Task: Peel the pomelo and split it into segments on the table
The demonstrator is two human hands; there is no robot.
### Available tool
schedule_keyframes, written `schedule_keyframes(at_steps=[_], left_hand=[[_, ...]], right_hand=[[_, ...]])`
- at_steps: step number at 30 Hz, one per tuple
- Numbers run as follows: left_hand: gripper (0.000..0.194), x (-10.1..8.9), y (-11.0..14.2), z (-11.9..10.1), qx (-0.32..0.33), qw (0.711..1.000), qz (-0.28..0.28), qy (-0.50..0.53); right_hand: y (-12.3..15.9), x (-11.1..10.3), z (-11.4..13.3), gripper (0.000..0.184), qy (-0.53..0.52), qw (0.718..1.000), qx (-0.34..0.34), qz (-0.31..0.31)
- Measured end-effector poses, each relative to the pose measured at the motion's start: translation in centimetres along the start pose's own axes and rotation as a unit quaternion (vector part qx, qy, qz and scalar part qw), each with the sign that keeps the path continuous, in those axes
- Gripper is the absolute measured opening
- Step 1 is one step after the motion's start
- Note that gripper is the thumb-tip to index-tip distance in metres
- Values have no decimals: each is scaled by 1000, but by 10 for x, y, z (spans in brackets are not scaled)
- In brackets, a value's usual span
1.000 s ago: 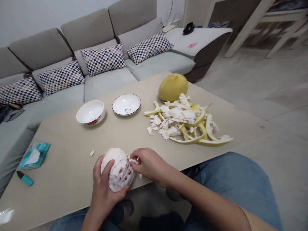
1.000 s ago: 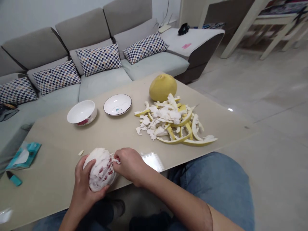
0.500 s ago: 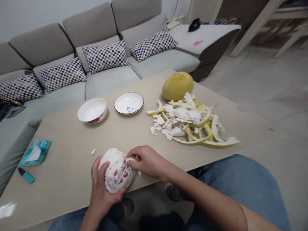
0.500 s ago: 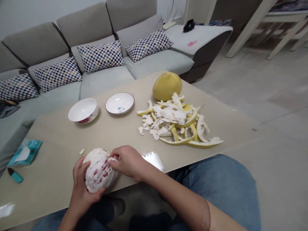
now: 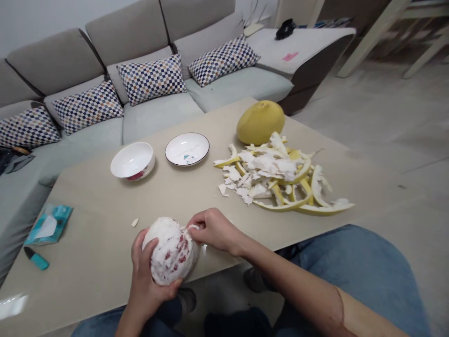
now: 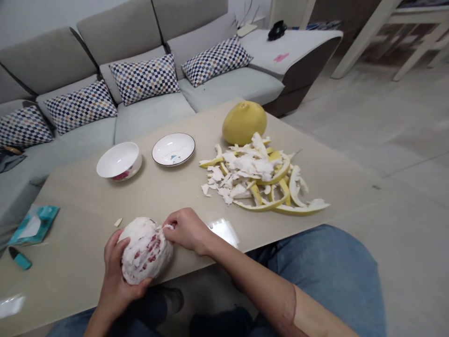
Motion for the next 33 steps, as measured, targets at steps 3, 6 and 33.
schedule_keyframes(at_steps=[3,6,33], left_hand=[[86,-1,1,3,5,1000,2,-5],[88,-1,3,7,7,1000,-10,2],[77,-12,-27,-18,-91,994,51,-18]], right_hand=[[-3,-15,-4,26,95,990,-37,-98],[-2,-38,-11,27,103,987,-26,-124],[40,10,3,28,-8,979,-168,-114]])
Point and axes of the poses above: each hand's wrist, its own y-axis away from the middle knuckle, its own x-axis out of the palm, z = x × y, the point moved 4 cm from there along -y, towards the middle knuckle, and after that the axes turned 1 degree about -z, right-handed, at the moved point
